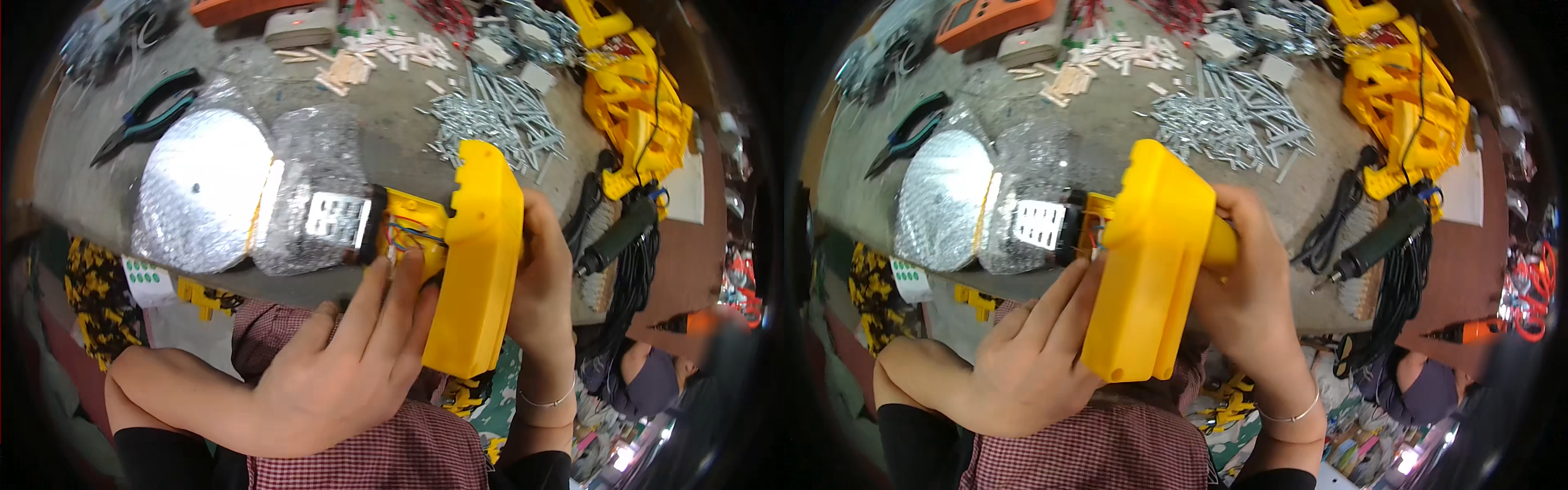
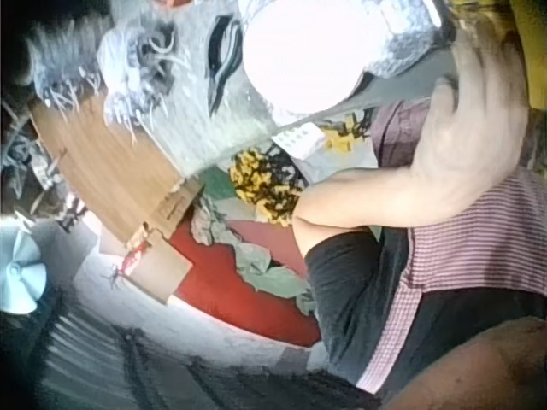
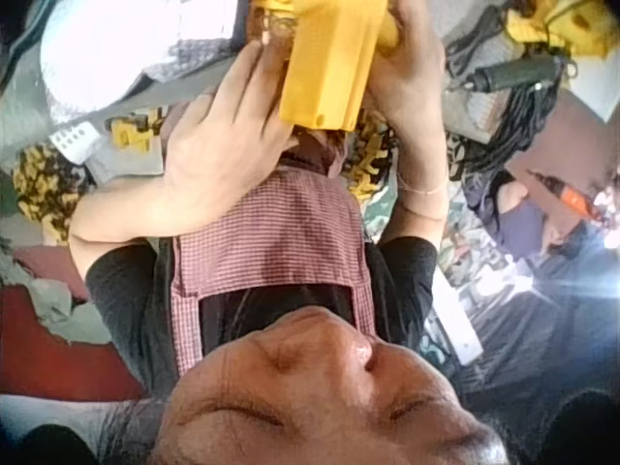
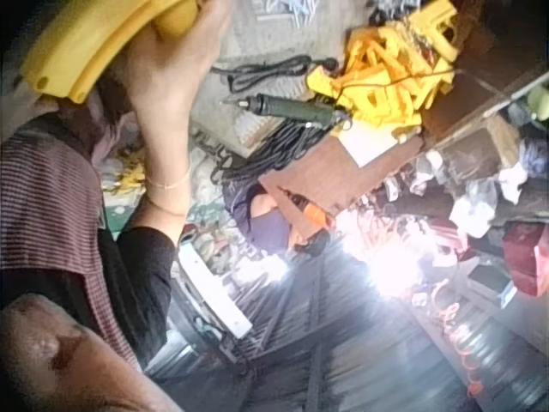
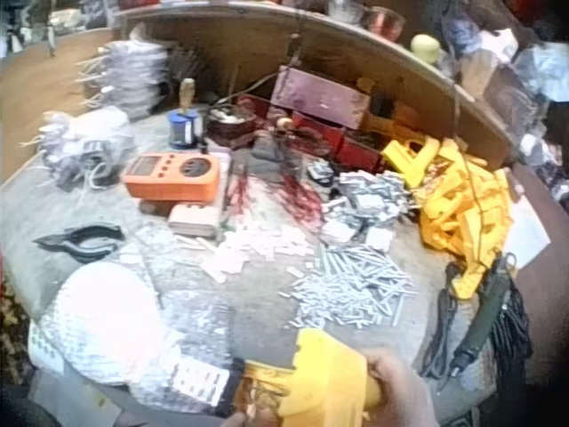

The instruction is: Soldering internal wires and assembling the plastic housing of a yellow handheld electronic tool using an electric screwdriver.

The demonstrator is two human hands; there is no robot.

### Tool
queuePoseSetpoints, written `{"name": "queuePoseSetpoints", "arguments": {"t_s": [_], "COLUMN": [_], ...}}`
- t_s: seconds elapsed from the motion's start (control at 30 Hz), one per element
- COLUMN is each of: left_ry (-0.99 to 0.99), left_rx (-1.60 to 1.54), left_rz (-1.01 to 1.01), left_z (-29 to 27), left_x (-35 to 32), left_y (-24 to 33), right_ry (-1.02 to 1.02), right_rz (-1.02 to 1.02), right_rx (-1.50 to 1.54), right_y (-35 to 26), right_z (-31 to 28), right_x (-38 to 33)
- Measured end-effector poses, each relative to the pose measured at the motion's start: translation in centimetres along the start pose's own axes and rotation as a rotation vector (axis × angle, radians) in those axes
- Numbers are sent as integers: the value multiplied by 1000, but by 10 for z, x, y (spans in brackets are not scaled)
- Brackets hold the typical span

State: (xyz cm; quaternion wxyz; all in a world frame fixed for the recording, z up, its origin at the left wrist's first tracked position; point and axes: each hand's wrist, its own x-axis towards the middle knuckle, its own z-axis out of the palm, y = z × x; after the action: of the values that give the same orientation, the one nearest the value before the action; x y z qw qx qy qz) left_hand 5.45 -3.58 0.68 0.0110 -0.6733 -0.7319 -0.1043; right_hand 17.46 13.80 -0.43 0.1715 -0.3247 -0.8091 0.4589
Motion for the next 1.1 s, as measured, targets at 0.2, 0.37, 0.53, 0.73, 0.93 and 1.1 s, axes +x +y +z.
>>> {"name": "queuePoseSetpoints", "arguments": {"t_s": [0.2,0.37,0.53,0.73,0.93,1.1], "left_ry": [282,230,219,204,174,123], "left_rx": [-703,-943,-988,-901,-824,-694], "left_rz": [-20,-152,-135,-126,-34,-4], "left_z": [26,30,34,29,29,13], "left_x": [-29,-37,-41,-41,-35,-32], "left_y": [-31,-28,-29,-29,-30,-25], "right_ry": [-171,-193,-97,-151,-94,-98], "right_rz": [-17,-186,-233,-211,-275,-328], "right_rx": [-176,-174,-271,-311,-262,-285], "right_y": [-13,-5,-4,-10,-2,9], "right_z": [-9,-11,-5,-5,-4,-5], "right_x": [-7,-12,-14,-8,-12,-9]}}
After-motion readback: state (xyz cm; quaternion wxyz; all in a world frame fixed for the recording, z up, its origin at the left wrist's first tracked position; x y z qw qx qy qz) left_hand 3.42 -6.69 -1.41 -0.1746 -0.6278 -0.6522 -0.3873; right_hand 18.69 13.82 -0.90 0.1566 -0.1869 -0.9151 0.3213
